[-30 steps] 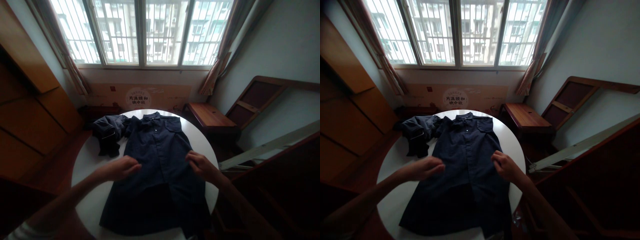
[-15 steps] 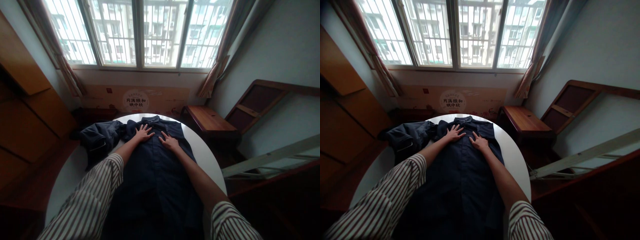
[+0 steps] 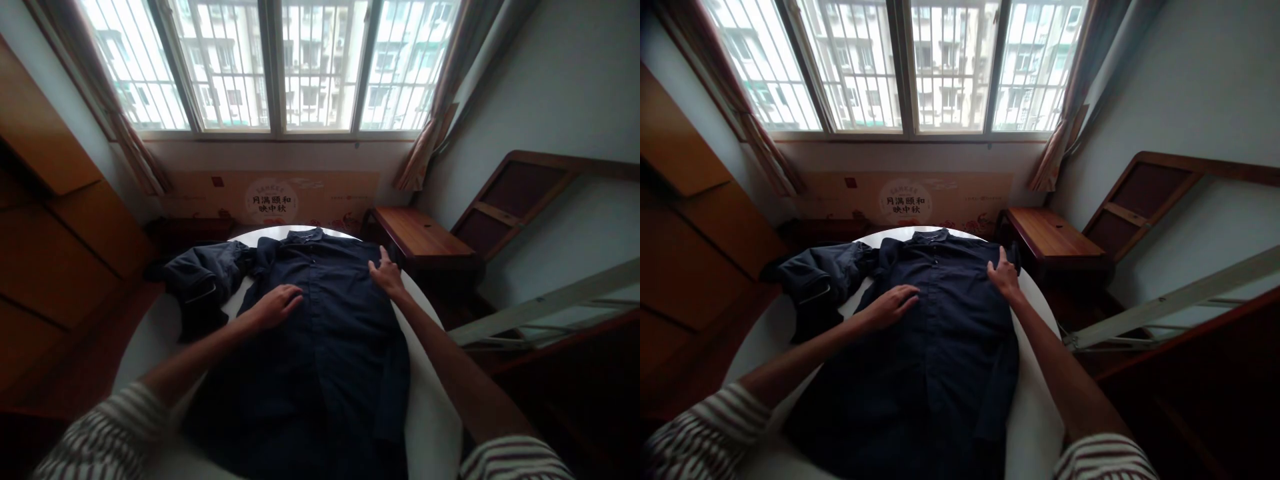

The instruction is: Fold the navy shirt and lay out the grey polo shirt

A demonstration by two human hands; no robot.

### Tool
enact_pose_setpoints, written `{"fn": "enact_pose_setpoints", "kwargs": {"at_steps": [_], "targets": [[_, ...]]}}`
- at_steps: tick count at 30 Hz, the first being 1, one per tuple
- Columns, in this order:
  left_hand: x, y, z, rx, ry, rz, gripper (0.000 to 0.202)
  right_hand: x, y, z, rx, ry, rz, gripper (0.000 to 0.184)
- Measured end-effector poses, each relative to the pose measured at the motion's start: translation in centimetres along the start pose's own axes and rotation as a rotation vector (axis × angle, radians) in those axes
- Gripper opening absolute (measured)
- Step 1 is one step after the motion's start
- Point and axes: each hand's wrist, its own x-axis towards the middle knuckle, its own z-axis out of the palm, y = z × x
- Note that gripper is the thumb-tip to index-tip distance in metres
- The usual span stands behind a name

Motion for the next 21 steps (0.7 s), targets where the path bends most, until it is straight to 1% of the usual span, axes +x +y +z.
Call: {"fn": "enact_pose_setpoints", "kwargs": {"at_steps": [1, 2, 3, 4, 5, 6, 7, 8, 9, 10, 11, 12, 13, 14, 15, 17, 19, 21], "targets": [[-2.5, 0.2, 0.1, -0.015, -0.034, 0.031, 0.031, -1.9, 0.4, -0.6, 0.07, -0.011, -0.091, 0.06], [-5.2, 0.3, 0.2, -0.034, -0.073, 0.07, 0.034, -4.4, 0.7, -1.2, 0.138, -0.049, -0.206, 0.052], [-7.9, 0.4, 0.3, -0.045, -0.11, 0.084, 0.04, -7.2, 0.9, -1.7, 0.201, -0.113, -0.349, 0.045], [-10.5, 0.5, 0.4, -0.043, -0.135, 0.07, 0.051, -10.3, 1.1, -2.2, 0.248, -0.187, -0.453, 0.041], [-12.9, 0.5, 0.5, -0.027, -0.15, 0.039, 0.062, -13.5, 1.3, -2.7, 0.269, -0.276, -0.519, 0.04], [-15.1, 0.5, 0.6, 0.0, -0.157, -0.004, 0.07, -16.5, 1.5, -3.2, 0.268, -0.377, -0.586, 0.044], [-16.9, 0.5, 0.8, 0.027, -0.157, -0.047, 0.072, -19.2, 1.8, -3.7, 0.254, -0.487, -0.655, 0.055], [-18.4, 0.4, 1.0, 0.047, -0.156, -0.082, 0.066, -21.6, 2.2, -4.1, 0.231, -0.551, -0.697, 0.07], [-19.5, 0.4, 1.2, 0.055, -0.154, -0.102, 0.055, -23.4, 2.5, -4.4, 0.198, -0.588, -0.725, 0.078], [-20.3, 0.3, 1.5, 0.047, -0.156, -0.106, 0.042, -24.8, 2.9, -4.6, 0.167, -0.598, -0.739, 0.076], [-20.9, 0.3, 1.7, 0.028, -0.16, -0.091, 0.033, -25.8, 3.3, -4.6, 0.14, -0.585, -0.742, 0.062], [-21.3, 0.4, 1.9, 0.005, -0.168, -0.064, 0.031, -26.4, 3.7, -4.6, 0.117, -0.566, -0.74, 0.042], [-21.6, 0.6, 2.0, -0.013, -0.179, -0.03, 0.034, -26.8, 4.1, -4.6, 0.095, -0.551, -0.734, 0.027], [-22.0, 0.9, 2.1, -0.024, -0.194, 0.003, 0.038, -27.1, 4.5, -4.7, 0.076, -0.548, -0.732, 0.027], [-22.3, 1.3, 2.1, -0.029, -0.214, 0.028, 0.042, -27.3, 4.8, -4.8, 0.061, -0.562, -0.732, 0.03], [-23.0, 2.6, 1.6, -0.033, -0.274, 0.038, 0.048, -27.8, 5.5, -5.6, 0.04, -0.62, -0.716, 0.03], [-23.6, 4.2, 0.6, -0.064, -0.36, 0.019, 0.048, -28.3, 5.8, -7.0, 0.043, -0.692, -0.663, 0.028], [-23.5, 5.8, -0.7, -0.133, -0.459, 0.035, 0.042, -28.1, 5.8, -8.5, 0.075, -0.763, -0.602, 0.022]]}}
